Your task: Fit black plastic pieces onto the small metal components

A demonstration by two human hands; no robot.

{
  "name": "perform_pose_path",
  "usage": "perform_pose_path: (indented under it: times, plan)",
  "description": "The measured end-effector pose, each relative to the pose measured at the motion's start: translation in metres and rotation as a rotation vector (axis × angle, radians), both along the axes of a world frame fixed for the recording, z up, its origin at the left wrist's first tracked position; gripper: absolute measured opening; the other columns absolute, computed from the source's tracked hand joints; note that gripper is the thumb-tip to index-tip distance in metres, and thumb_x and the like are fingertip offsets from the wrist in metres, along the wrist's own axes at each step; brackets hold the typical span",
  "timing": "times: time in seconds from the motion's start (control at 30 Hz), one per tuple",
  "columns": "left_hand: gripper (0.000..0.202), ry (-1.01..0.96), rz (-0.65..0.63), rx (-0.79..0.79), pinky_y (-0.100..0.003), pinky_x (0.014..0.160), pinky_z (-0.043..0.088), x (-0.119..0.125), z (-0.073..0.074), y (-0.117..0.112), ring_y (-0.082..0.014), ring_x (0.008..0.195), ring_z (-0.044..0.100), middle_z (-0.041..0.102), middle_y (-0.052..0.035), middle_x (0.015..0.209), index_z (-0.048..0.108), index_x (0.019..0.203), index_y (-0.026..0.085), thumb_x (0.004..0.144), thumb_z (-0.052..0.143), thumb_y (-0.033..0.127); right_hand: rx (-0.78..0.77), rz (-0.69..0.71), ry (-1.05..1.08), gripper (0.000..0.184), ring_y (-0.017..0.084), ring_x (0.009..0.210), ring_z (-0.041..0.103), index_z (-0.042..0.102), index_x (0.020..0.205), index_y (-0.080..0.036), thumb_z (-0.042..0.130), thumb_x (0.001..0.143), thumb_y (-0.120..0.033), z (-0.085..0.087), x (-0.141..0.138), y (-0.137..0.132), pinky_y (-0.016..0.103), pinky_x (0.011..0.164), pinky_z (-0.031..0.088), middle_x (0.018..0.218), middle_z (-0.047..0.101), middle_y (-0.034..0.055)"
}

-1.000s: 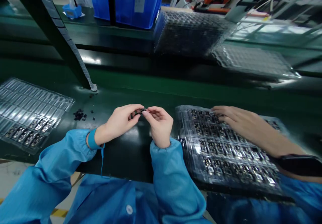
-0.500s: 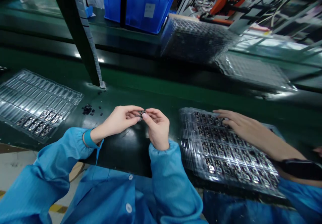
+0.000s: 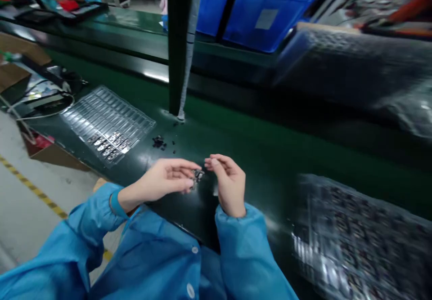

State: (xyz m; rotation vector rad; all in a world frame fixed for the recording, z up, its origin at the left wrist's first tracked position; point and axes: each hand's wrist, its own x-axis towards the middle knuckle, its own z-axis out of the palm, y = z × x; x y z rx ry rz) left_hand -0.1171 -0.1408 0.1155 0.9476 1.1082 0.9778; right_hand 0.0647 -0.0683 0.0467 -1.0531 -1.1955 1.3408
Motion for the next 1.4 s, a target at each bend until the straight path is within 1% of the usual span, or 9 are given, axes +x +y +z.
perform_pose_path:
  times: [0.13, 0.27, 0.33, 0.43, 0.6, 0.77, 0.93, 1.1, 1.4]
  plan:
    - [0.045, 0.134, 0.265, -0.089, -0.025, 0.066, 0.059, -0.069, 0.003, -0.058, -0.015, 0.072, 0.069, 0.073, -0.0086, 0.093, 0.07, 0.116, 0.015, 0.074, 0.08, 0.028, 0.214, 0.36, -0.308, 0.015, 0.018, 0.08, 0.068, 0.071, 0.098, -0.02, 0.063, 0.088, -0.027, -0.004, -0.064, -0.013, 0.031, 0.076, 0.054, 0.089, 0.074, 0.004]
    - [0.049, 0.268, 0.634, -0.094, -0.024, 0.065, 0.059, -0.137, 0.004, -0.092, -0.0147, 0.072, 0.067, 0.074, -0.0058, 0.089, 0.07, 0.111, 0.016, 0.067, 0.085, 0.031, 0.596, 0.657, -0.629, 0.024, 0.019, 0.104, 0.064, 0.067, 0.111, -0.02, 0.057, 0.09, -0.019, -0.009, -0.14, -0.033, 0.032, 0.094, 0.049, 0.116, 0.07, 0.0055]
    - [0.051, 0.308, 0.748, -0.113, -0.022, 0.066, 0.058, -0.164, 0.003, -0.1, -0.013, 0.073, 0.066, 0.074, -0.0027, 0.088, 0.069, 0.109, 0.019, 0.063, 0.088, 0.032, 0.758, 0.715, -0.806, 0.03, 0.021, 0.104, 0.061, 0.061, 0.121, -0.02, 0.054, 0.092, -0.02, -0.013, -0.17, -0.039, 0.036, 0.09, 0.05, 0.129, 0.063, 0.0064]
    - [0.055, 0.414, 0.821, -0.119, -0.024, 0.067, 0.058, -0.195, 0.0, -0.105, -0.0133, 0.073, 0.064, 0.074, -0.0008, 0.087, 0.068, 0.109, 0.02, 0.061, 0.088, 0.037, 0.922, 0.714, -0.987, 0.027, 0.023, 0.101, 0.059, 0.058, 0.121, -0.02, 0.047, 0.096, -0.02, -0.017, -0.199, -0.041, 0.039, 0.082, 0.05, 0.131, 0.06, 0.007]
    - [0.062, 0.54, 0.771, -0.07, -0.027, 0.071, 0.056, -0.23, -0.01, -0.089, -0.0146, 0.074, 0.066, 0.073, -0.0039, 0.087, 0.066, 0.113, 0.014, 0.061, 0.087, 0.041, 1.023, 0.745, -1.086, 0.021, 0.024, 0.104, 0.055, 0.061, 0.109, -0.018, 0.043, 0.099, -0.021, -0.018, -0.207, -0.033, 0.038, 0.08, 0.047, 0.125, 0.061, 0.0102]
    - [0.059, 0.686, 0.614, -0.056, -0.028, 0.066, 0.054, -0.261, -0.021, -0.048, -0.0155, 0.067, 0.064, 0.069, -0.0023, 0.077, 0.068, 0.108, 0.012, 0.061, 0.082, 0.045, 1.015, 0.723, -1.12, 0.023, 0.025, 0.105, 0.053, 0.057, 0.117, -0.018, 0.048, 0.096, -0.023, -0.016, -0.206, -0.026, 0.038, 0.082, 0.045, 0.128, 0.059, 0.0115]
    - [0.048, 0.826, 0.447, -0.089, -0.028, 0.059, 0.05, -0.283, -0.045, -0.013, -0.0161, 0.058, 0.062, 0.067, -0.0018, 0.068, 0.065, 0.095, 0.015, 0.059, 0.077, 0.044, 1.045, 0.733, -1.156, 0.021, 0.025, 0.103, 0.054, 0.059, 0.112, -0.018, 0.046, 0.097, -0.022, -0.015, -0.198, -0.025, 0.038, 0.08, 0.044, 0.12, 0.062, 0.0108]
    - [0.032, 1.042, 0.281, -0.068, -0.027, 0.06, 0.048, -0.277, -0.06, 0.002, -0.0182, 0.064, 0.066, 0.069, -0.0024, 0.072, 0.065, 0.086, 0.018, 0.067, 0.069, 0.045, 1.056, 0.752, -1.166, 0.017, 0.025, 0.102, 0.053, 0.06, 0.108, -0.017, 0.048, 0.096, -0.022, -0.015, -0.186, -0.022, 0.037, 0.08, 0.045, 0.116, 0.062, 0.0105]
    - [0.021, 1.336, 0.202, -0.003, -0.027, 0.064, 0.041, -0.254, -0.054, 0.009, -0.0172, 0.068, 0.063, 0.072, -0.0033, 0.075, 0.074, 0.081, 0.019, 0.076, 0.064, 0.037, 1.028, 0.757, -1.163, 0.02, 0.026, 0.102, 0.052, 0.06, 0.11, -0.016, 0.052, 0.093, -0.02, -0.011, -0.173, -0.022, 0.038, 0.082, 0.045, 0.118, 0.061, 0.0115]
